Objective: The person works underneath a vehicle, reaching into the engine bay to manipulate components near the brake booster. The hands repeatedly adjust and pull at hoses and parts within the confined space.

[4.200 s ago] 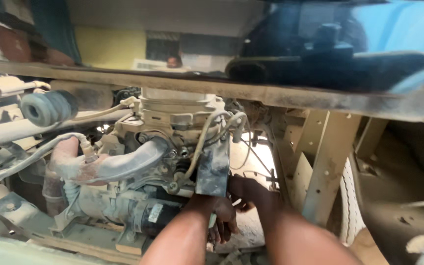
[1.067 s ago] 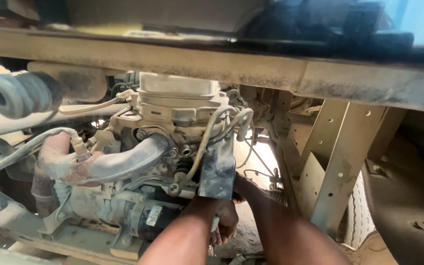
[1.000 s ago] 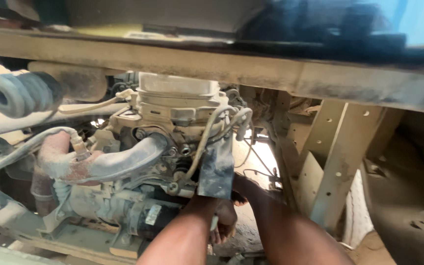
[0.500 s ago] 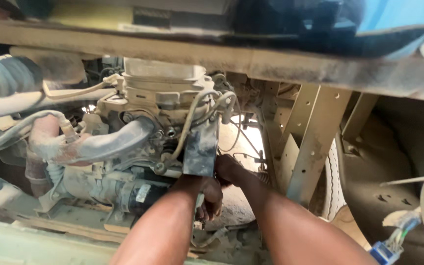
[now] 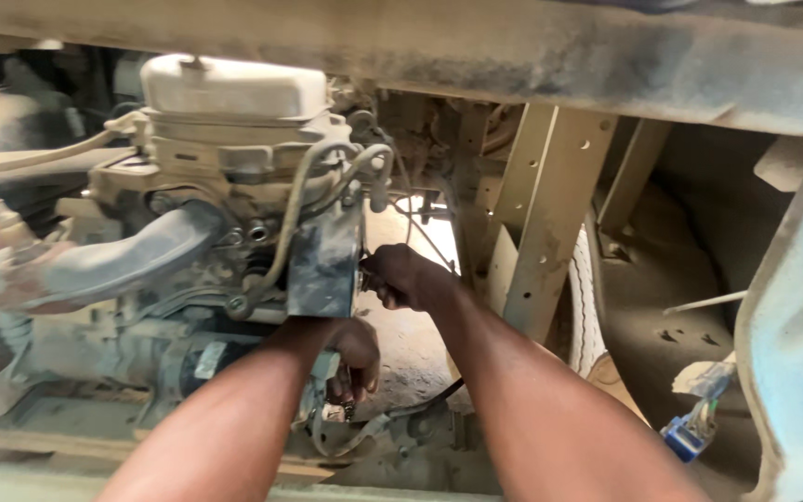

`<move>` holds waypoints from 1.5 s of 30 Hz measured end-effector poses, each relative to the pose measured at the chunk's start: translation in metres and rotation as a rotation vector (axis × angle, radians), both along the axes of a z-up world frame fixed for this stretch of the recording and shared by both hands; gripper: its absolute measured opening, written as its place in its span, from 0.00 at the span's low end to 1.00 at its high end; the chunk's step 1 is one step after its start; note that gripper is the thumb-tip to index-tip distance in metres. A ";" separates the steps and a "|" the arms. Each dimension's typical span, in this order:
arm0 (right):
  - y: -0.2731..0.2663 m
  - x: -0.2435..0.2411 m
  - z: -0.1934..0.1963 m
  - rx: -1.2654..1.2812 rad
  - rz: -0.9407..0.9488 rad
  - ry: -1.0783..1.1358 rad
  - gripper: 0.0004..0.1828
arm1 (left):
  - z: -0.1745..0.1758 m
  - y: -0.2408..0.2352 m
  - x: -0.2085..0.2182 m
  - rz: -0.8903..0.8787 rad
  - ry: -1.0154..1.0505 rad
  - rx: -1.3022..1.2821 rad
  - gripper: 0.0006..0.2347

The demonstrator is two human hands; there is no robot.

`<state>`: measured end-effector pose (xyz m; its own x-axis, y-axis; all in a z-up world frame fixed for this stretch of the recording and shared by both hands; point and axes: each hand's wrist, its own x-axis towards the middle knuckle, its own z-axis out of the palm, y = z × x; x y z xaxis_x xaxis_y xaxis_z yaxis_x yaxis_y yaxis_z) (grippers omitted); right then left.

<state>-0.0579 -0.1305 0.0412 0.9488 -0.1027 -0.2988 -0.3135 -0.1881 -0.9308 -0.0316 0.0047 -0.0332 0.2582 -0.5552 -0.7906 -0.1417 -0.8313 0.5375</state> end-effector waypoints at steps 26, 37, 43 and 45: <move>-0.018 0.056 0.020 0.131 -0.084 0.050 0.17 | -0.090 -0.037 0.077 -0.377 0.351 0.081 0.14; -0.032 0.112 -0.050 0.485 -0.295 -0.284 0.11 | -0.059 -0.023 0.075 -0.177 0.050 -0.049 0.15; -0.056 0.141 -0.106 0.664 -0.367 0.103 0.17 | -0.054 -0.024 0.082 -0.134 -0.021 -0.103 0.15; -0.052 0.139 -0.120 0.730 -0.343 0.217 0.18 | -0.051 -0.020 0.084 -0.125 -0.042 -0.104 0.16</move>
<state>0.0813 -0.1826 -0.0789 0.8140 -0.0856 -0.5745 -0.4295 0.5773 -0.6945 0.0521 -0.0149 -0.0837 0.2133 -0.6637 -0.7169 -0.2646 -0.7456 0.6116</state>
